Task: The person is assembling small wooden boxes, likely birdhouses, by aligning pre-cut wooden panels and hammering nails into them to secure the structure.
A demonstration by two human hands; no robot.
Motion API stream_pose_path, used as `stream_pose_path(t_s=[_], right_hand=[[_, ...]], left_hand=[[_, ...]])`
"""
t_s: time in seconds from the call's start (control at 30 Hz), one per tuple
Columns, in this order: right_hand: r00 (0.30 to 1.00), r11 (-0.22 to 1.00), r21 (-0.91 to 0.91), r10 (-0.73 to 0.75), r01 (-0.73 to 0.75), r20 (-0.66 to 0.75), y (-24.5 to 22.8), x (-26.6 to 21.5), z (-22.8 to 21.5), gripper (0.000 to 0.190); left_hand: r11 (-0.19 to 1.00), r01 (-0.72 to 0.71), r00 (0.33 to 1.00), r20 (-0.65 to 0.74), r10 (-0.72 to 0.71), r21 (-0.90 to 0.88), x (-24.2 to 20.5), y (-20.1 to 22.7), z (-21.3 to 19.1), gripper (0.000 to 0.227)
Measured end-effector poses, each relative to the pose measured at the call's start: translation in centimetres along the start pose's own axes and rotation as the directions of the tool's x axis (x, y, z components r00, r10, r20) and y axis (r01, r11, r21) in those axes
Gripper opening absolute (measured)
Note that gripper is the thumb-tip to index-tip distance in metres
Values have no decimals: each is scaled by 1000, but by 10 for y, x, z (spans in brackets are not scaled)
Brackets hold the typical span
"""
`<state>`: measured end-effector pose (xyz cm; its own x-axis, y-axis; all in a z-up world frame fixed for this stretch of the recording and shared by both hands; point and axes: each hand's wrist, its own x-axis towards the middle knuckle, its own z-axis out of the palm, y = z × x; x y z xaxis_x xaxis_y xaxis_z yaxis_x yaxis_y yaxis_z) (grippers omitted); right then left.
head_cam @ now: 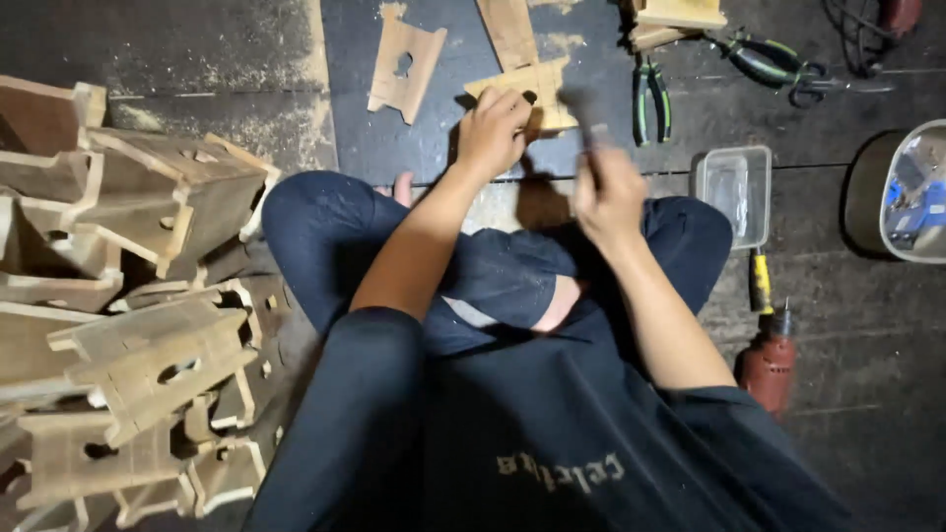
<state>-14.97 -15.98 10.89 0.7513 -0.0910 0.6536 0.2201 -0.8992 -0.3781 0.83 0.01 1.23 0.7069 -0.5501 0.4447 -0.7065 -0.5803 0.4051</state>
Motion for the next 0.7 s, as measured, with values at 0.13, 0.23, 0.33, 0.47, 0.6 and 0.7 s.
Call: stream_pose_path(t_s=[0.13,0.23,0.33,0.47,0.6,0.7], right_hand=[[981,990,115,58,-81,187,-5,5,-2,13],[991,992,51,110,-115,80,-5,-24,-1,5],[981,973,184,113,-142,158,6,13,-12,19],[939,940,152,272,-307,210,30,10,-8,17],[863,931,-204,358,-302,357,71,16,10,30],[677,817,-418,569,-398,468,120,10,58,31]], left_hand=[[1000,18,999,-34,-18,16,-11,-13,29,13],[984,138,990,-16,-137,117,-47,-12,51,17],[992,-81,995,-71,74,-95,-2,-19,49,55],[939,320,925,255,-281,-124,-10,-53,68,42],[949,258,956,194,-222,-183,-3,-35,8,30],[942,317,931,225,-288,-107,-5,-56,12,27]])
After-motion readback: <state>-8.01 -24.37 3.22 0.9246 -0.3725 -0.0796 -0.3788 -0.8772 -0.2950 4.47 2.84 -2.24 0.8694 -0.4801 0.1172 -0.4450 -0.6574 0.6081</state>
